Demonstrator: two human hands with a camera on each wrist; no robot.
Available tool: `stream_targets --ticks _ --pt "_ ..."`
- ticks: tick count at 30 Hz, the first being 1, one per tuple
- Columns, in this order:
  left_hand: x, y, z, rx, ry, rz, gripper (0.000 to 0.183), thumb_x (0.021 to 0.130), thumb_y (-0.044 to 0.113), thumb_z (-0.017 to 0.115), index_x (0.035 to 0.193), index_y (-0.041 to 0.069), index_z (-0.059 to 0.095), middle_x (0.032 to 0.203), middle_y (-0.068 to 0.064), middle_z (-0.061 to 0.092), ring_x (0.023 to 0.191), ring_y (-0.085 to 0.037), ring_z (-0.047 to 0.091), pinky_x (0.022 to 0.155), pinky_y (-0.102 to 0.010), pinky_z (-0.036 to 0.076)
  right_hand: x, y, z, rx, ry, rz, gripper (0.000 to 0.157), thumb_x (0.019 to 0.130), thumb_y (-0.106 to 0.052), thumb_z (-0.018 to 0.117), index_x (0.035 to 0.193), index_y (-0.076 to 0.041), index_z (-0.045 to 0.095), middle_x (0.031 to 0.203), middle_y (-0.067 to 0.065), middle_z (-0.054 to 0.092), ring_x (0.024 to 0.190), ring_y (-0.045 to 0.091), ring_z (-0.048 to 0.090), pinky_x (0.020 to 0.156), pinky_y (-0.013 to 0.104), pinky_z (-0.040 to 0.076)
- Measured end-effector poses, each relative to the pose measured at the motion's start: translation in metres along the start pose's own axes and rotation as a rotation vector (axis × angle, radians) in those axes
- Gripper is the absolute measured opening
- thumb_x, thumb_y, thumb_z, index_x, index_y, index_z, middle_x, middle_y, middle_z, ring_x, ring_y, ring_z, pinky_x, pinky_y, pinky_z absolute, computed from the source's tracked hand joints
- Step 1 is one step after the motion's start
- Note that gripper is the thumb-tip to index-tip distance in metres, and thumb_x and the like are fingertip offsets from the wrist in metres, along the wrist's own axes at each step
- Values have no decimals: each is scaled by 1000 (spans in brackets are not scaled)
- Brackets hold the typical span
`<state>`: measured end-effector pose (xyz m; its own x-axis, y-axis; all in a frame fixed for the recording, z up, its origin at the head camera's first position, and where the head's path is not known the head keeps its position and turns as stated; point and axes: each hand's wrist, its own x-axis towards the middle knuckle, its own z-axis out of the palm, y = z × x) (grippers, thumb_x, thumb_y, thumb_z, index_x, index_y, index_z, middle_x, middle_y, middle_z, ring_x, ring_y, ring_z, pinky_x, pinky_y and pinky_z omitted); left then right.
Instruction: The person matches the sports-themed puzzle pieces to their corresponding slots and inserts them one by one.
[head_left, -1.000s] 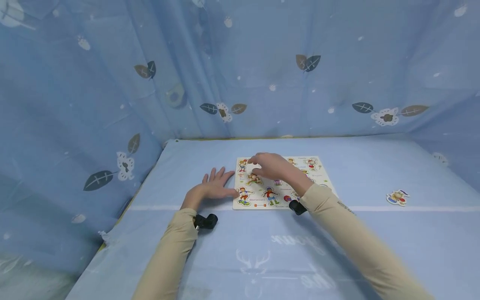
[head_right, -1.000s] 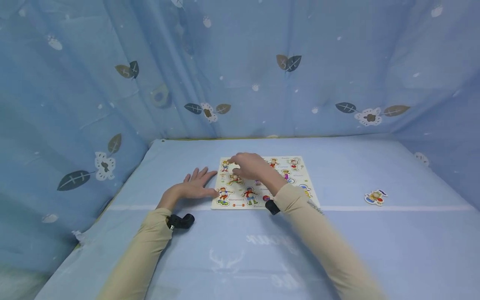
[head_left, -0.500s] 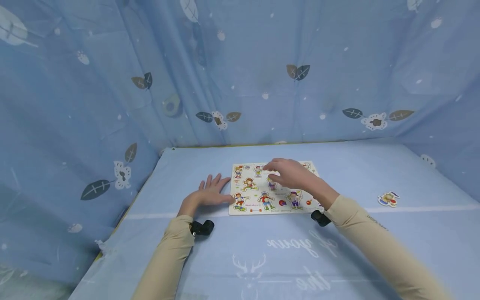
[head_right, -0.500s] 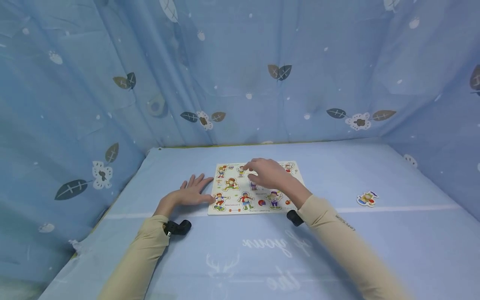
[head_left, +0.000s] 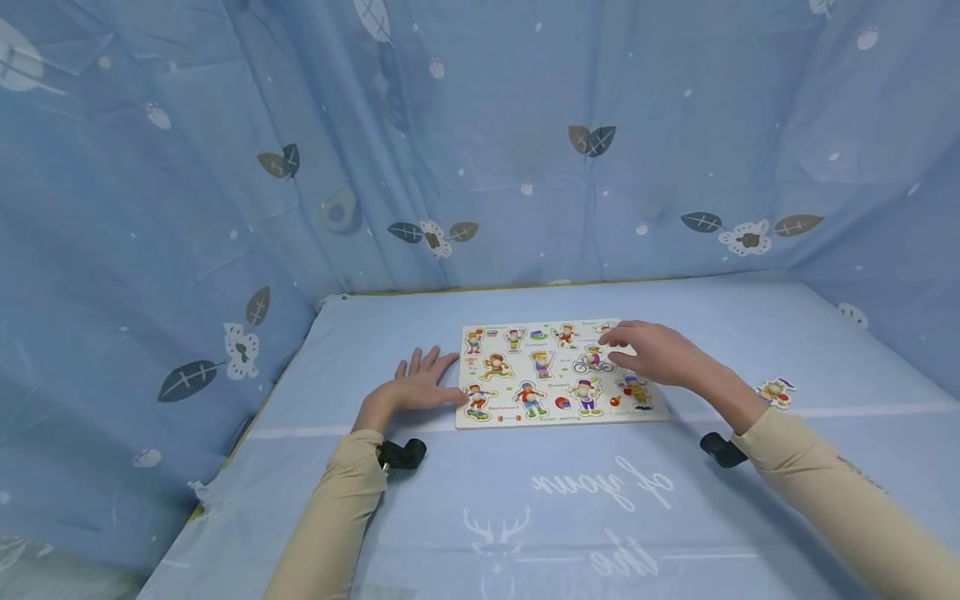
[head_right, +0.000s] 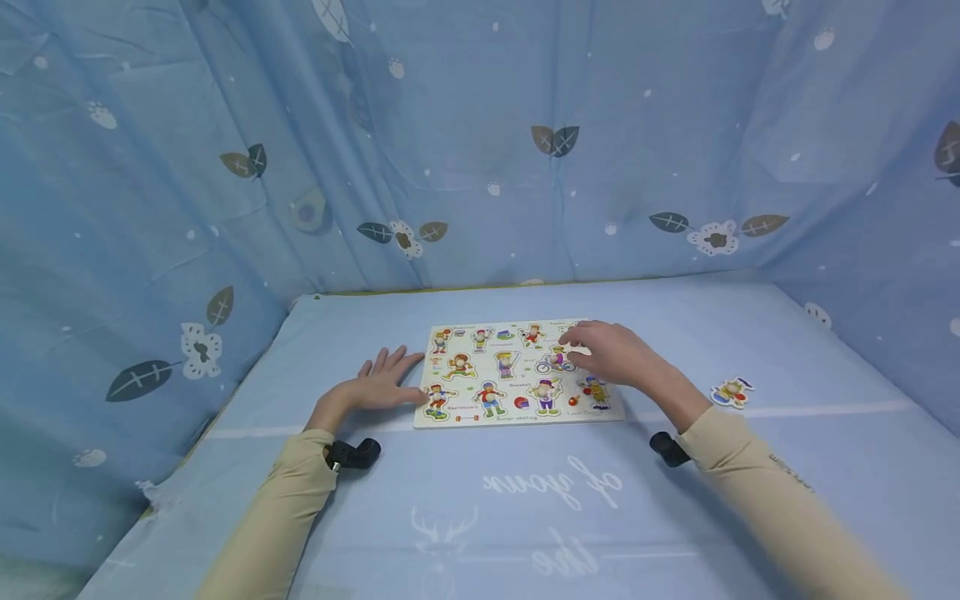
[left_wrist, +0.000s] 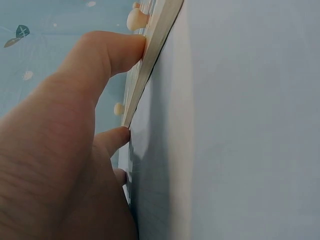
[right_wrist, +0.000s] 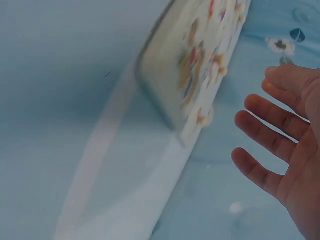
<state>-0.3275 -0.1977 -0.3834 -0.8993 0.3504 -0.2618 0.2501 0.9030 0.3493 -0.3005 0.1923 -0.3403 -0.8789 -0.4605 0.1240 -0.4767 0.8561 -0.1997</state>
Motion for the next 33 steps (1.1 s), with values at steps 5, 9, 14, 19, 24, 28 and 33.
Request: stream_targets --ticks 5,9,14,19,24,28,33 --pt "0 1 0 -1 1 -7 95 85 64 58 160 21 18 166 -16 0 150 -41 -10 119 -61 -4 -26 23 -5 -6 12 48 30 92 -12 69 121 -6 69 108 7 69 99 27 65 83 48 54" --pt "1 1 1 6 4 -13 94 85 64 57 160 22 17 166 -15 0 151 -40 -11 119 -60 -4 -46 42 -11 -21 16 96 31 89 -10 71 120 -5 69 110 9 69 101 29 65 84 51 54" --pt "3 0 2 14 4 -10 94 85 65 56 160 24 17 167 -14 -1 151 -39 -12 120 -60 -4 -68 67 -18 -49 11 156 34 88 -9 72 121 -3 68 112 14 69 103 32 64 86 55 53" --pt "3 0 2 15 1 -21 95 85 65 56 160 24 16 167 -14 -1 151 -39 -12 120 -60 -4 -87 92 -25 -44 -19 179 35 88 -7 71 122 1 66 114 20 67 103 37 62 85 56 52" --pt "3 -2 3 10 -1 -15 96 84 67 55 160 23 16 166 -15 -1 151 -40 -12 119 -61 -4 -102 114 -27 -16 -59 205 34 88 -6 70 121 4 66 114 23 66 106 41 61 86 57 51" --pt "2 -2 2 2 -4 -4 96 85 66 55 160 22 16 166 -16 -1 150 -42 -11 119 -62 -3 -113 127 -27 2 -94 246 31 89 -8 69 117 5 67 114 25 65 108 45 59 87 59 50" --pt "2 -1 0 2 -6 -3 95 85 66 56 160 22 16 166 -16 -2 150 -41 -12 119 -61 -4 -125 136 -27 11 -108 280 31 90 -9 68 115 8 67 115 29 65 109 48 58 87 61 49"
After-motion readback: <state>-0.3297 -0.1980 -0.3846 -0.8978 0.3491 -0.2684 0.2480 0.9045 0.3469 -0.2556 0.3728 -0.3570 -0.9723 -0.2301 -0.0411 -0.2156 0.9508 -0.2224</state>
